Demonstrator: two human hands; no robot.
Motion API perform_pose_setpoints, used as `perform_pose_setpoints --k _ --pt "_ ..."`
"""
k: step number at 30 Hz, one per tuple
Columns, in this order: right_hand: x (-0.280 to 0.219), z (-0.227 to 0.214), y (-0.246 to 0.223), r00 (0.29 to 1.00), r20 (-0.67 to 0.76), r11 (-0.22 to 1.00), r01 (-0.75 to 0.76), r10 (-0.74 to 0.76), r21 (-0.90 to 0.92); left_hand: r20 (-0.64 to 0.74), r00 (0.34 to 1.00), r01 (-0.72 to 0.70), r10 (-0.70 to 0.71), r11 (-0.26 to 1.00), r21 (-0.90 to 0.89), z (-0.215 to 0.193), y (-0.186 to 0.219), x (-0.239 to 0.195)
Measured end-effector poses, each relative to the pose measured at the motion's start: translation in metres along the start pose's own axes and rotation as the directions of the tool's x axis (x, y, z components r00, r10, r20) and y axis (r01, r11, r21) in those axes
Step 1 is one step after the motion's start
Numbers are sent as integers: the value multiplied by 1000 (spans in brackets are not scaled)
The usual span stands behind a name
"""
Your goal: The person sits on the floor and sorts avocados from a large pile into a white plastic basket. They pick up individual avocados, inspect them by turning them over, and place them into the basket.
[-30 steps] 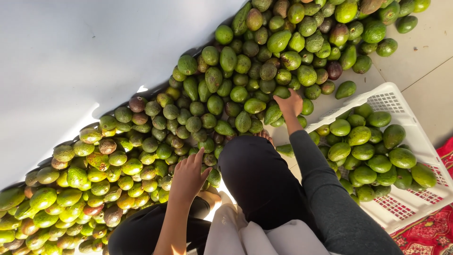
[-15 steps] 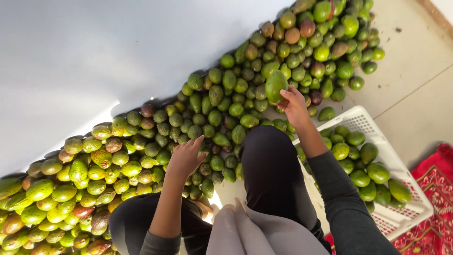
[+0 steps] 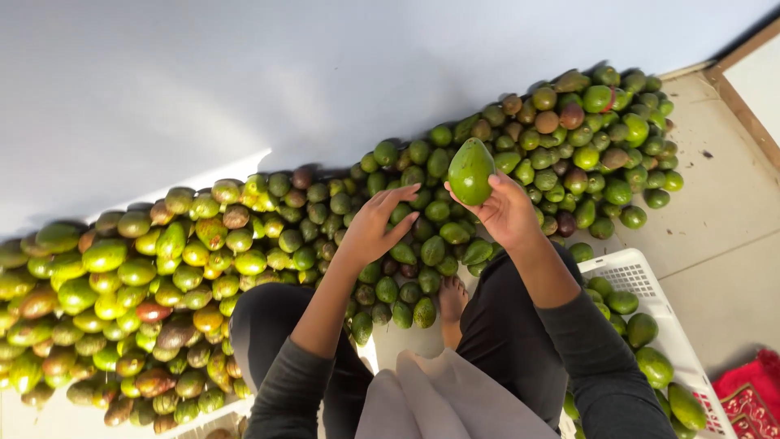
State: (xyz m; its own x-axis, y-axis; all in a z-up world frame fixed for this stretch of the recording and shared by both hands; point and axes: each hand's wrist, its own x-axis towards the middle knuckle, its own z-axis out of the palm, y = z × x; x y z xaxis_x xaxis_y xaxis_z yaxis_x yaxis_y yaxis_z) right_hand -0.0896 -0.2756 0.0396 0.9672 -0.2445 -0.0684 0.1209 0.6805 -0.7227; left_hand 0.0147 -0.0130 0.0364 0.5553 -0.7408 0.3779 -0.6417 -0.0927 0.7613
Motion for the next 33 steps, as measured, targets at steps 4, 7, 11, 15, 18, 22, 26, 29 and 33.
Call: perform_pose_setpoints --k 4,7,11,15,18,22,26,29,33 --pt "5 -36 44 989 69 976 143 -133 -166 -136 991 -30 1 978 -207 6 16 2" --pt "6 -51 68 975 105 951 216 -197 -222 -144 989 -75 32 949 -307 6 27 -2" --pt "7 -52 91 980 127 962 176 -151 -208 -119 991 -98 64 946 -309 9 33 -2" --pt "11 -59 107 989 132 926 113 -69 -361 -219 967 6 -127 877 -481 15 19 -4" --pt "-5 -13 74 959 255 781 252 -123 -572 -206 960 20 -188 783 -622 19 12 -4" --pt "-17 23 44 883 415 704 438 -220 -559 -175 955 61 -241 733 -678 30 5 -5" --pt "-31 48 33 820 547 513 546 -168 -662 -137 942 133 -306 716 -686 30 -8 -12" --pt "-25 37 37 827 532 496 545 -184 -676 -148 949 128 -279 767 -629 34 -21 -14" --pt "-23 20 44 849 475 593 510 -232 -623 -194 965 59 -174 870 -490 24 -19 -14"
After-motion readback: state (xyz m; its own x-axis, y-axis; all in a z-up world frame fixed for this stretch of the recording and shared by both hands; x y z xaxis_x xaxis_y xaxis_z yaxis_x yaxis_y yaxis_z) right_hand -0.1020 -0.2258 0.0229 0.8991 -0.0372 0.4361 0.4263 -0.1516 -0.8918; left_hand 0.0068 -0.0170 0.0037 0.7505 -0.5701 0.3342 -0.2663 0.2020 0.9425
